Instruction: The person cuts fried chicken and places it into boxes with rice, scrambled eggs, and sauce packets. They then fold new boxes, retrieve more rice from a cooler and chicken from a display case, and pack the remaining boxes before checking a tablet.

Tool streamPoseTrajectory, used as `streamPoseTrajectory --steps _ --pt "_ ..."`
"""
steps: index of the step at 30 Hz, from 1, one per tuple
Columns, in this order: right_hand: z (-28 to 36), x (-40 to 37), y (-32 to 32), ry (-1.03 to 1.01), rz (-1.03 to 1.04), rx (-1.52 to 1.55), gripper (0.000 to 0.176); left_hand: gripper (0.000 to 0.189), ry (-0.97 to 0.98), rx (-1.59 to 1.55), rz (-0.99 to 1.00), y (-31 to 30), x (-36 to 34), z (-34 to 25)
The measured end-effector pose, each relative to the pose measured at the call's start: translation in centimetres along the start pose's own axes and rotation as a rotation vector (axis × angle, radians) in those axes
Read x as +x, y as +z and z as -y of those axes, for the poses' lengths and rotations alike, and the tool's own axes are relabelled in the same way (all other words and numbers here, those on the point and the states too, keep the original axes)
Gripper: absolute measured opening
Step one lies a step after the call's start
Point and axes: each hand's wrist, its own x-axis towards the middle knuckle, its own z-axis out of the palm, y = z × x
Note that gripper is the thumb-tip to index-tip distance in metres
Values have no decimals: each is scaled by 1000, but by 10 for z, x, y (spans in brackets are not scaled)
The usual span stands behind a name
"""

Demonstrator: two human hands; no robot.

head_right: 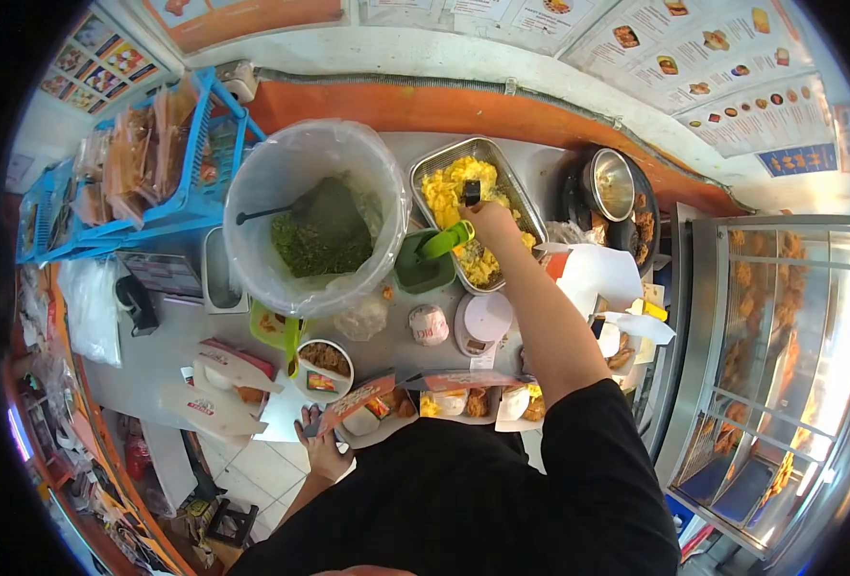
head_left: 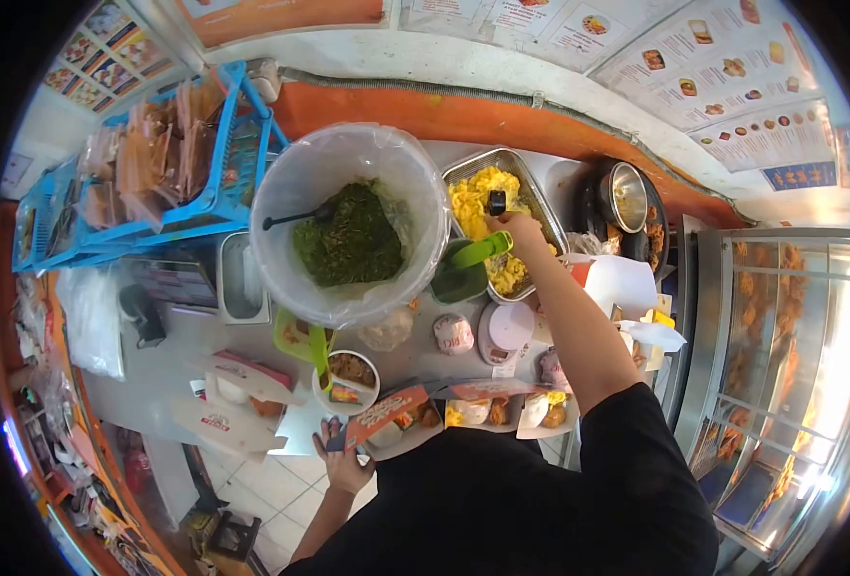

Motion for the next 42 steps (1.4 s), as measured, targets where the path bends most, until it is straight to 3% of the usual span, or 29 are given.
streamPoseTrajectory --steps 9,11,12,13,15,16,18,19,21,22,25,27,29,30,33,34,35,37,39,41,42 --pt "-7 4 2 166 -29 89 34 93 -24 47 41 5 1 5" --pt "-32 10 9 28 -190 343 31 93 -35 40 67 6 0 6" --pt "-43 17 7 58 -147 410 25 92 -33 46 65 8 -1 7" --pt "-1 -10 -24 229 -44 765 25 91 -28 57 59 10 -1 8" --pt "21 -20 -54 8 -89 271 20 90 -56 50 71 11 -1 8" --pt "17 -13 -56 4 -84 271 20 88 -70 49 84 10 -1 8" --pt "5 7 -52 -523 -303 -572 29 88 -58 55 69 10 -1 6" --pt "0 10 -42 -525 -306 -568 29 88 -41 63 52 9 -1 6" --pt "-9 15 -18 -798 -284 -1053 41 88 -47 60 54 8 1 6" --pt "-15 17 -8 -832 -198 -1104 49 88 -54 52 61 6 1 4" --pt "-20 15 -5 -785 -121 -1044 48 90 -80 72 92 -2 5 -2" --pt "-11 16 -15 -788 -123 -977 44 92 -90 60 88 -6 8 -6" --pt "8 18 -26 -475 95 -637 42 94 -87 57 86 -9 8 -8" --pt "13 14 -28 -479 91 -634 42 94 -113 52 119 -12 10 -10" --pt "30 1 -25 -20 320 453 21 96 -97 44 72 -11 8 -11" --pt "34 -5 -21 68 341 677 23 98 -106 23 73 -12 8 -11" --pt "32 -5 -17 64 340 687 23 98 -104 31 69 -10 6 -11" --pt "23 0 1 179 382 1104 31 101 -53 -3 -15 -1 1 -4" --pt "12 5 6 167 374 1163 31 105 -26 1 -42 2 -1 -2" --pt "17 -10 -8 -378 -35 52 33 109 -3 10 -67 4 -3 -2" --pt "16 -19 -16 -500 -183 -103 28 110 -2 4 -58 4 -4 -1"
